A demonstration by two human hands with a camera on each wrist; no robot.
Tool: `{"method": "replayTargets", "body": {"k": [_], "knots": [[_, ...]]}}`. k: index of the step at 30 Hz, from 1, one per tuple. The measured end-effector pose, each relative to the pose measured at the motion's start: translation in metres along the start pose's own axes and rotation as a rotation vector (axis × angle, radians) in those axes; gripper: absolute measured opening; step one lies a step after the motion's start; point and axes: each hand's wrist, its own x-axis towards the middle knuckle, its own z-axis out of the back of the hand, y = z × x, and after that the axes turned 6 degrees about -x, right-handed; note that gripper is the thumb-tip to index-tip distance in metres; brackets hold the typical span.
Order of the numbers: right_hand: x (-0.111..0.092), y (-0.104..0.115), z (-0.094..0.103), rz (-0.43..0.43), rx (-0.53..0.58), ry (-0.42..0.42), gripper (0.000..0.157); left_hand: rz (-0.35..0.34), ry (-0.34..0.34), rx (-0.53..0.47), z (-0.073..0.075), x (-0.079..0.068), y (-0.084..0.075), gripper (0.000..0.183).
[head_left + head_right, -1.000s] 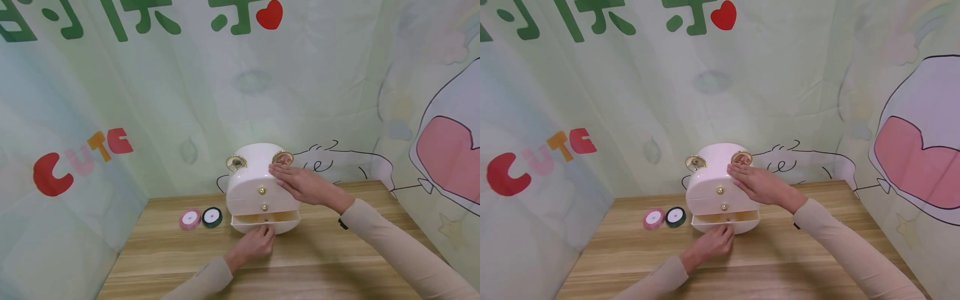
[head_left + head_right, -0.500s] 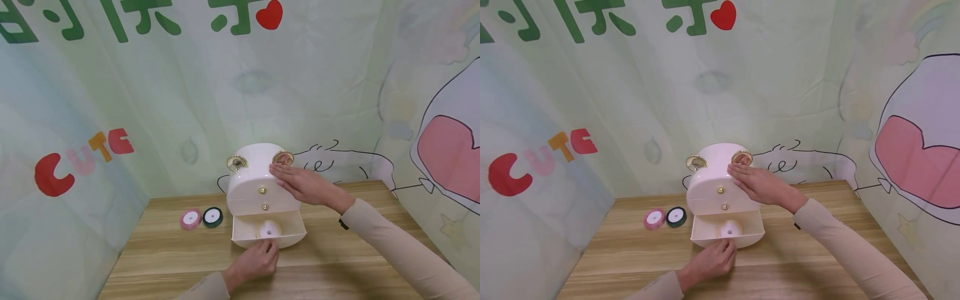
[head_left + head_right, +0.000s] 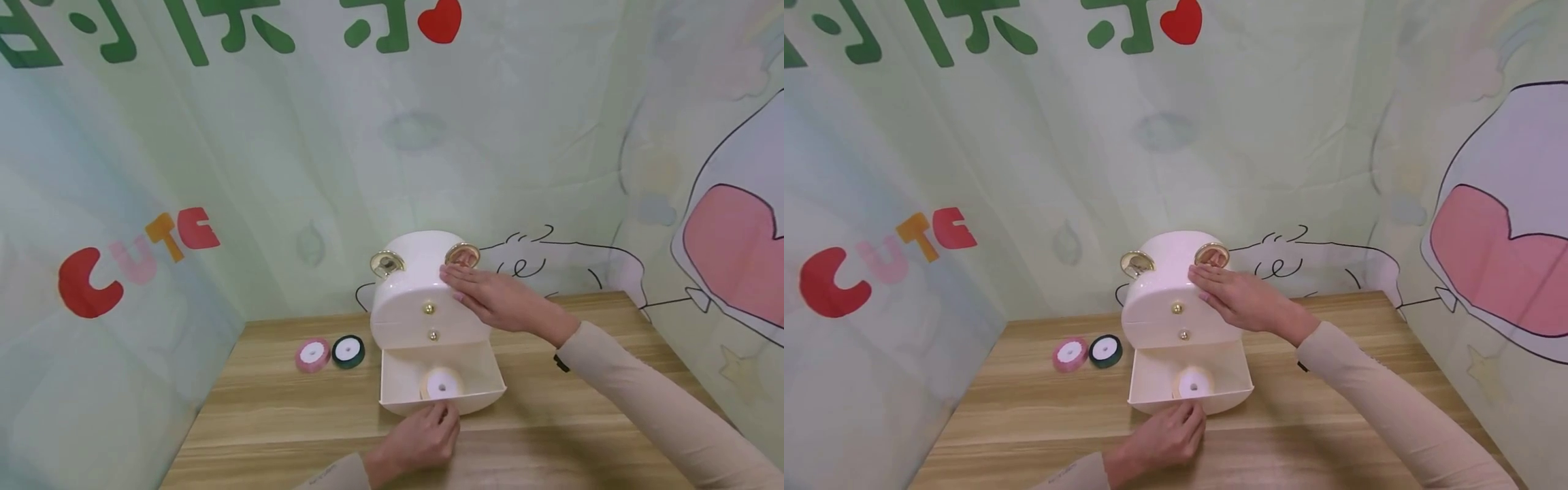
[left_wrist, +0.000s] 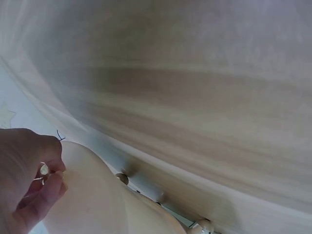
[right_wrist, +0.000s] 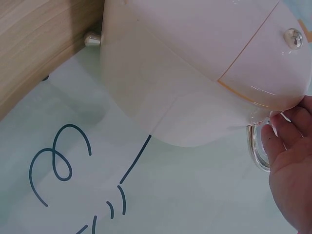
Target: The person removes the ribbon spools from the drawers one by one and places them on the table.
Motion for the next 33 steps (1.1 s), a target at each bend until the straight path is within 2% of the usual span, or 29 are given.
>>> {"method": "replayTargets", "body": {"k": [8, 17, 28, 33], "knots": [[0.001, -0.001, 0.003, 0.001, 0.009, 0.006, 0.049, -0.001, 0.045, 0.001, 0.002, -0.002, -0.004, 0.05], [0.0, -0.001, 0.002, -0.002, 0.004, -0.002, 0.049, 0.026, 0.045, 0.007, 0.001, -0.004, -0.005, 0.05], [0.0, 0.0, -0.001, -0.001, 0.019, -0.007, 0.048, 0.053, 0.1, -0.039, 0.01, -0.001, -0.003, 0.053], [0.0, 0.0, -0.002, 0.0, 0.023, -0.008, 0.048, 0.064, 0.129, -0.093, 0.019, 0.003, 0.002, 0.046]]}}
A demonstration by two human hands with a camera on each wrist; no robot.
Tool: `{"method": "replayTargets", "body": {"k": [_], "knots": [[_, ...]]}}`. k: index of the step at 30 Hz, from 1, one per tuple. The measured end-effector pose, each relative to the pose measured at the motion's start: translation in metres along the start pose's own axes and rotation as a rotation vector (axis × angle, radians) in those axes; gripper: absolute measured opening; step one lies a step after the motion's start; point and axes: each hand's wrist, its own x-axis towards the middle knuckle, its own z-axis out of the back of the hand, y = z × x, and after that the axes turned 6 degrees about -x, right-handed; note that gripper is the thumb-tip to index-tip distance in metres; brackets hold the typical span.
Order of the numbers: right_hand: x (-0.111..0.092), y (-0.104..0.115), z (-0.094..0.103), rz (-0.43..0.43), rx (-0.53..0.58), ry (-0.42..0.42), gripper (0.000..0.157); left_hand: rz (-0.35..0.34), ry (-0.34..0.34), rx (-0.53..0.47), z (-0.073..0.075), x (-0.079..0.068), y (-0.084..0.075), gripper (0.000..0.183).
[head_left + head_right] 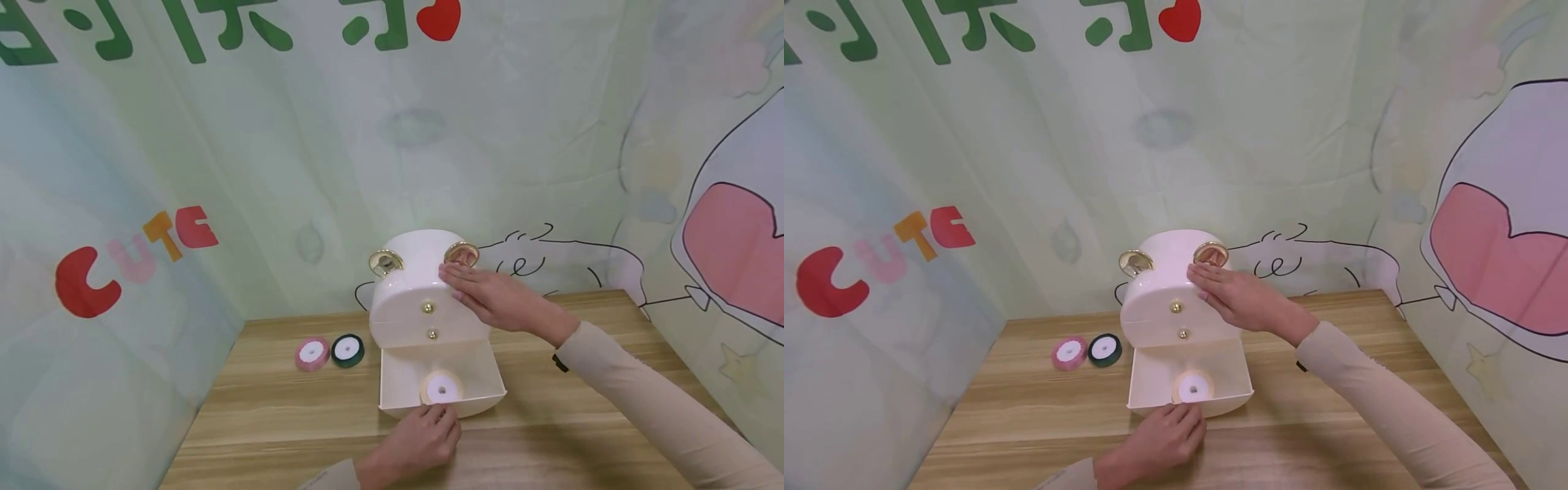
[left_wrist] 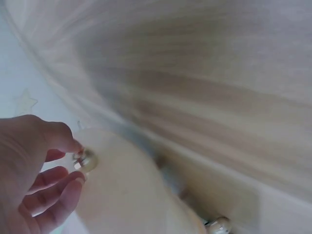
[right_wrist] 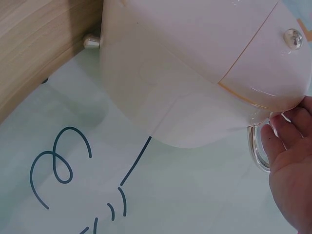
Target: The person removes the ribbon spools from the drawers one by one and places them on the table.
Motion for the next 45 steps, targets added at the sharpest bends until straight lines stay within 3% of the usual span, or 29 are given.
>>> {"method": "replayTargets", "body": {"k": [8, 14, 23, 30, 35, 45], "knots": [[0.0, 0.0, 0.001, 0.002, 0.002, 0.002, 0.048, 0.054, -0.109, -0.031, 0.019, 0.009, 0.018, 0.021], [0.0, 0.0, 0.0, 0.005, 0.007, -0.005, 0.048, 0.062, -0.038, -0.105, 0.03, 0.015, 0.04, 0.004], [-0.001, 0.001, 0.0, -0.008, 0.004, 0.007, 0.048, 0.068, -0.006, -0.21, 0.039, 0.026, 0.072, 0.008], [-0.001, 0.0, -0.002, -0.007, 0.004, -0.001, 0.048, 0.013, 0.111, -0.27, 0.042, 0.039, 0.092, 0.019], [-0.002, 0.001, -0.003, -0.009, 0.009, 0.014, 0.048, -0.001, 0.241, -0.351, 0.041, 0.049, 0.104, 0.031], [-0.001, 0.0, 0.001, -0.002, -0.003, -0.01, 0.048, 0.107, 0.496, -0.612, 0.029, 0.069, 0.116, 0.05]]}}
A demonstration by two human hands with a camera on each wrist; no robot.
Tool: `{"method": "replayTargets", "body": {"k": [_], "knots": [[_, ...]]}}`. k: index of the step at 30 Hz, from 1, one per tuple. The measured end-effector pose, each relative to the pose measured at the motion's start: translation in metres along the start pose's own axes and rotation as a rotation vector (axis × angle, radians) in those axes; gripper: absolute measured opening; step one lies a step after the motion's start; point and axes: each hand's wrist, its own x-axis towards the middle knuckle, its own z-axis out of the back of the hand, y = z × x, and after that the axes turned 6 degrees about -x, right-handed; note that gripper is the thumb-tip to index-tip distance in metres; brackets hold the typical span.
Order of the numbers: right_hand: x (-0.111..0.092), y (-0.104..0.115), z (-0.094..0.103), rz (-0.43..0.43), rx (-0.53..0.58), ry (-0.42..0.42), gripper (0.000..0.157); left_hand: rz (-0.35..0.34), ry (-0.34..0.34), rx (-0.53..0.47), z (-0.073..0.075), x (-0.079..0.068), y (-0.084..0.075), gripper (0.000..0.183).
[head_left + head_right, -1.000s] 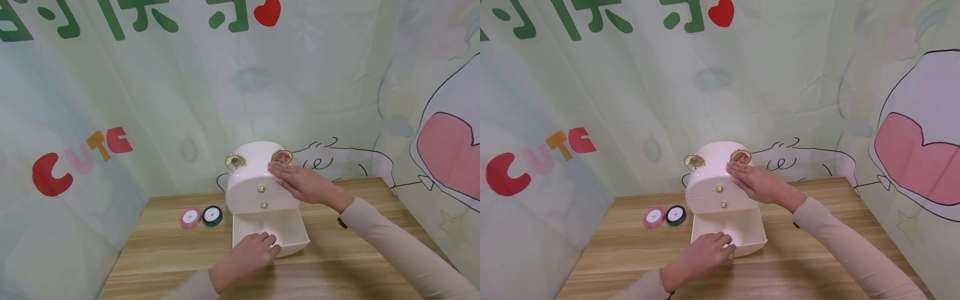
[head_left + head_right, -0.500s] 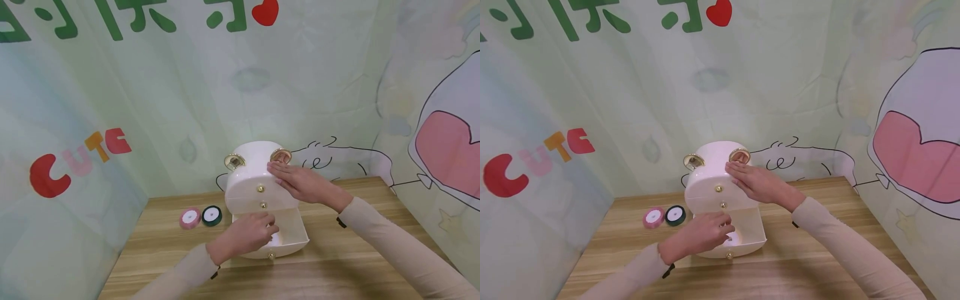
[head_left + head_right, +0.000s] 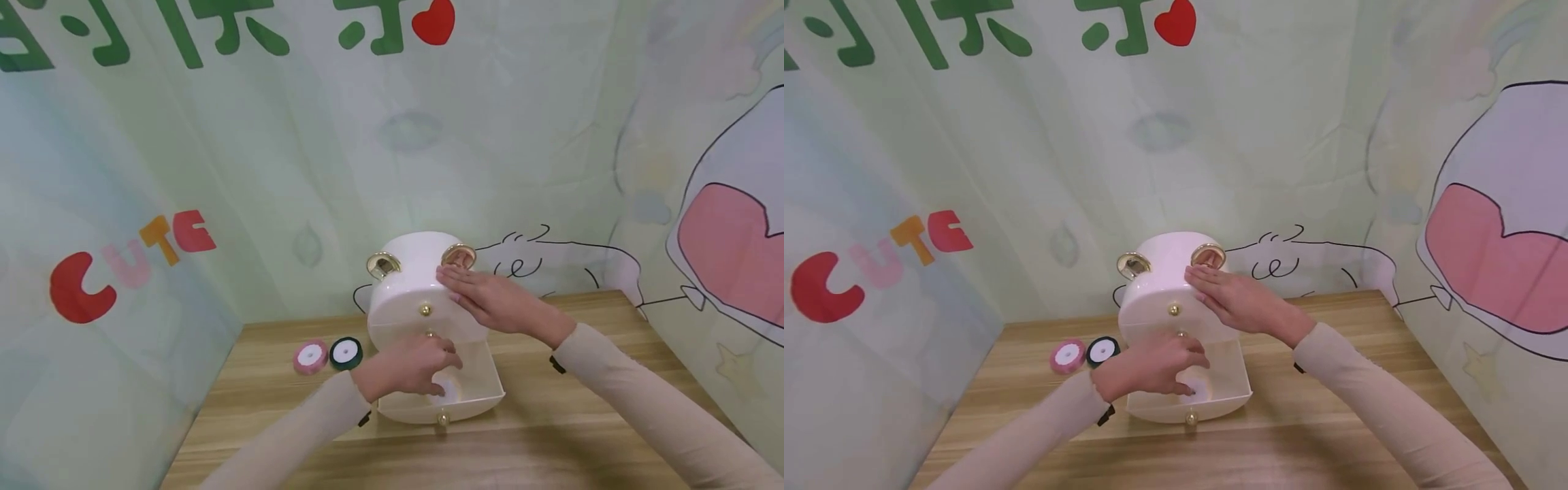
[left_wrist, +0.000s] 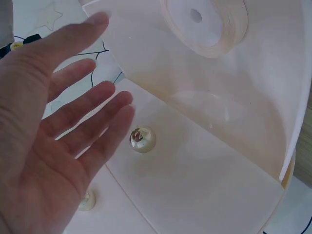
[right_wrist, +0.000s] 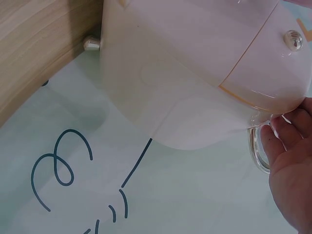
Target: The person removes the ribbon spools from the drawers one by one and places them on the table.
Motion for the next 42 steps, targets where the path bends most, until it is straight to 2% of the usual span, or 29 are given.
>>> {"method": "replayTargets", "body": {"k": [4, 13, 20, 25, 33, 42], "knots": [[0.0, 0.0, 0.001, -0.009, 0.004, 0.017, 0.048, 0.018, 0.044, -0.03, -0.001, 0.006, 0.002, 0.055], [-0.001, -0.002, 0.001, -0.009, 0.025, 0.012, 0.048, 0.05, 0.131, -0.023, -0.007, 0.022, 0.005, 0.061], [-0.001, -0.001, 0.0, -0.009, 0.03, 0.018, 0.048, 0.013, 0.173, 0.019, -0.021, 0.033, 0.005, 0.056], [-0.001, -0.001, -0.001, -0.006, 0.027, 0.016, 0.048, 0.005, 0.197, 0.024, -0.03, 0.035, 0.005, 0.053], [-0.001, -0.001, -0.001, 0.0, 0.019, 0.005, 0.048, -0.012, 0.191, 0.086, -0.034, 0.034, 0.001, 0.046], [-0.001, -0.001, -0.002, 0.001, 0.016, 0.002, 0.048, -0.009, 0.226, 0.014, -0.038, 0.035, 0.001, 0.053]]}}
